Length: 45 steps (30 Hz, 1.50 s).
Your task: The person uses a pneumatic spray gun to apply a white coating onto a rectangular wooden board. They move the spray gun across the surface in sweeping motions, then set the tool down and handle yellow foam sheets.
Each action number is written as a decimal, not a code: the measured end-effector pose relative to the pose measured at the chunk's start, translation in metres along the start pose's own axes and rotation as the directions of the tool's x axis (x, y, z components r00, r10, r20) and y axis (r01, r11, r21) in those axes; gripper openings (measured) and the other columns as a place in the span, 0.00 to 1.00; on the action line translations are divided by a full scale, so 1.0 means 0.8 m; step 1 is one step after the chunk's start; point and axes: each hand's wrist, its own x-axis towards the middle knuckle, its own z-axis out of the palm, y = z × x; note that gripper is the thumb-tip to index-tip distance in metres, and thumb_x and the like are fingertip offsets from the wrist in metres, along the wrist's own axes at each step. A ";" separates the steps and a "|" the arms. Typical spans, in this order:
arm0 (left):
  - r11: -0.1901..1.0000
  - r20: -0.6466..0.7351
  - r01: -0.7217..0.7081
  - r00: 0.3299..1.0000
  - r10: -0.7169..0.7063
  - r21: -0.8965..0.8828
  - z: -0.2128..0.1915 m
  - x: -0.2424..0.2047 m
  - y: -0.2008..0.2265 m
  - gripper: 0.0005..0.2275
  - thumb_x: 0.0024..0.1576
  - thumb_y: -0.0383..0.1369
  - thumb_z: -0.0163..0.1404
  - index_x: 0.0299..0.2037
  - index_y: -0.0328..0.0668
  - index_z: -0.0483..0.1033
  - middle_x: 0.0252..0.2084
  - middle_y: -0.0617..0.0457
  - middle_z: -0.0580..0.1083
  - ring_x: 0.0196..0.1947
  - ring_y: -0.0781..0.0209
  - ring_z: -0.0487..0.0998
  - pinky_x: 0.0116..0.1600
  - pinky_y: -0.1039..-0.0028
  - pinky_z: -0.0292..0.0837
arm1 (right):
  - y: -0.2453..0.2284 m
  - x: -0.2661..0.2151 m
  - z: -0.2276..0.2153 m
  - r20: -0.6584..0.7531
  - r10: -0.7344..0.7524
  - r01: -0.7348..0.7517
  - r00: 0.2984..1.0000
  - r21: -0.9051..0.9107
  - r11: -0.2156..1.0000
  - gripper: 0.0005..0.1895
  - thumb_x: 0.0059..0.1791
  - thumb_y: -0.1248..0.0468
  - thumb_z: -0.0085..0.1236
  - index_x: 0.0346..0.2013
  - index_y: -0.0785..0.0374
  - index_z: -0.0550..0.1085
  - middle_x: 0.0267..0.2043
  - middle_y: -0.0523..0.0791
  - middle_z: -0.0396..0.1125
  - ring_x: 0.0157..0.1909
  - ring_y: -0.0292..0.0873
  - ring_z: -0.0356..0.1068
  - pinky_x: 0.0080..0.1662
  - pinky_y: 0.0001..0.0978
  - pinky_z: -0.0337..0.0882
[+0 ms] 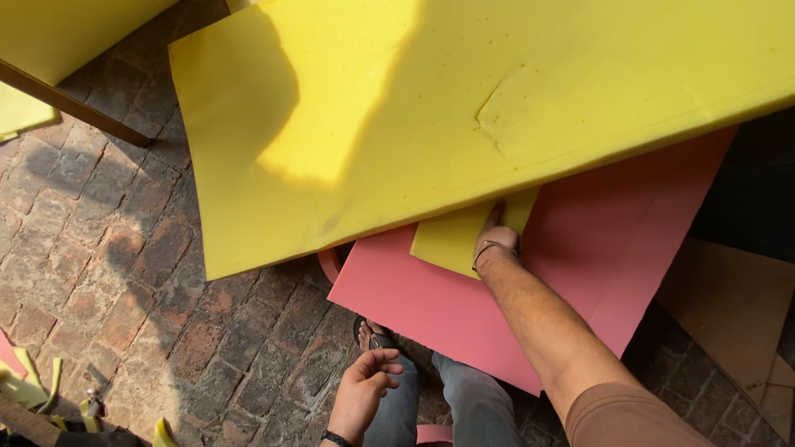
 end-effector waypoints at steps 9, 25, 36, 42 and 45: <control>0.995 0.026 -0.050 0.998 0.048 0.082 0.042 -0.060 0.090 0.15 0.57 0.27 0.47 0.53 0.41 0.78 0.39 0.56 0.81 0.35 0.68 0.78 0.41 0.79 0.69 | 0.046 -0.185 -0.043 0.216 -0.346 0.137 0.913 0.636 0.759 0.41 0.49 0.50 0.59 0.74 0.54 0.59 0.52 0.53 0.81 0.48 0.46 0.81 0.55 0.34 0.74; 0.962 0.007 -0.247 0.969 0.248 0.117 0.030 -0.092 0.132 0.16 0.56 0.33 0.57 0.55 0.40 0.77 0.42 0.50 0.80 0.40 0.62 0.78 0.44 0.72 0.72 | 0.277 -0.117 -0.280 -0.148 0.486 0.408 0.861 0.771 -0.489 0.33 0.47 0.61 0.67 0.60 0.66 0.60 0.57 0.51 0.64 0.57 0.47 0.67 0.56 0.46 0.70; 0.164 -0.087 -0.774 0.140 0.986 0.612 0.226 -0.374 0.506 0.57 0.36 0.50 0.72 0.73 0.32 0.49 0.69 0.33 0.63 0.69 0.40 0.64 0.68 0.60 0.63 | 0.069 -0.383 -0.317 -0.601 0.198 0.607 0.774 0.794 0.040 0.28 0.49 0.55 0.57 0.57 0.66 0.63 0.41 0.48 0.72 0.40 0.45 0.75 0.44 0.39 0.76; 0.509 -0.480 -0.717 0.274 0.833 0.475 0.179 -0.436 0.595 0.34 0.43 0.50 0.66 0.59 0.48 0.74 0.42 0.50 0.82 0.44 0.50 0.83 0.49 0.63 0.77 | 0.059 -0.479 -0.334 -0.861 0.048 0.862 0.507 0.506 -0.030 0.34 0.54 0.51 0.47 0.69 0.65 0.55 0.42 0.46 0.71 0.42 0.43 0.74 0.46 0.36 0.76; 0.302 -0.522 -0.903 0.106 0.846 0.306 0.155 -0.477 0.608 0.20 0.45 0.42 0.69 0.42 0.38 0.83 0.37 0.52 0.83 0.36 0.59 0.85 0.43 0.71 0.80 | 0.057 -0.517 -0.322 -0.857 -0.058 0.816 0.512 0.506 -0.279 0.39 0.50 0.47 0.52 0.69 0.67 0.56 0.38 0.47 0.70 0.39 0.44 0.73 0.42 0.36 0.76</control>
